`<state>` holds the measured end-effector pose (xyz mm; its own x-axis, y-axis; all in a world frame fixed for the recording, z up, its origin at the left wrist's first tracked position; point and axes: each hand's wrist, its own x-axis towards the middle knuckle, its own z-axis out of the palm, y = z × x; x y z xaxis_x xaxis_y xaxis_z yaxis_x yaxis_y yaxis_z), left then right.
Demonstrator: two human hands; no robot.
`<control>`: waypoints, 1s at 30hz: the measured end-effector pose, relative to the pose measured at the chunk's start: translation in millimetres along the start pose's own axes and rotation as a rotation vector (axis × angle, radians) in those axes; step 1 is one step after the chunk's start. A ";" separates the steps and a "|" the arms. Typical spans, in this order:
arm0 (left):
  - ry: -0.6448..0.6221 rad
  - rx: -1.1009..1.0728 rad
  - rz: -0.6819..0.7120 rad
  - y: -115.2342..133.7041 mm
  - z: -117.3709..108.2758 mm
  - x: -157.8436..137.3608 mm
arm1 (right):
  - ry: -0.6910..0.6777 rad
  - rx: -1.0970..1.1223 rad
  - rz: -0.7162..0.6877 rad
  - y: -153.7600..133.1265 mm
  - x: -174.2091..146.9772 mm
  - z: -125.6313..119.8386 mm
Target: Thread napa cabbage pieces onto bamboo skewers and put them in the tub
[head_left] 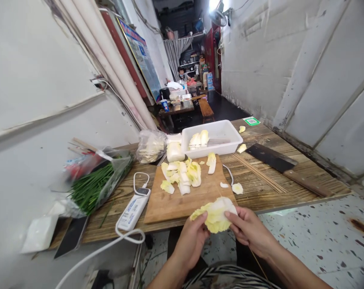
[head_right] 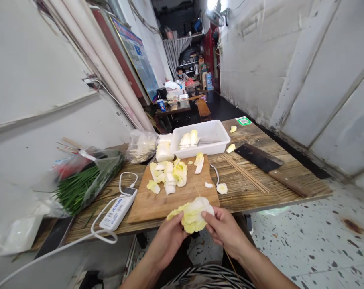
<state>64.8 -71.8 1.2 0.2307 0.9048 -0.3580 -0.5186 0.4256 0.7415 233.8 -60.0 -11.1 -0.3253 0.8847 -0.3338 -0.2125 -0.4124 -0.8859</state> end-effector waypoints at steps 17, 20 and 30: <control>0.206 1.918 0.664 34.3 36.5 154.6 | 0.891 -1.379 -1.128 10.8 -6.6 -77.6; 0.246 1.945 0.595 30.6 34.2 172.1 | 0.841 -1.428 -1.186 14.4 -8.5 -83.9; 0.394 1.617 0.646 61.4 34.6 133.0 | 0.767 -1.251 -1.163 8.6 -15.3 -76.4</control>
<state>92.2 75.2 18.7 0.0208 0.9641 0.2648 0.8624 -0.1513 0.4831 307.4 -60.5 -38.3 -0.0260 0.6084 0.7932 0.8314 0.4537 -0.3208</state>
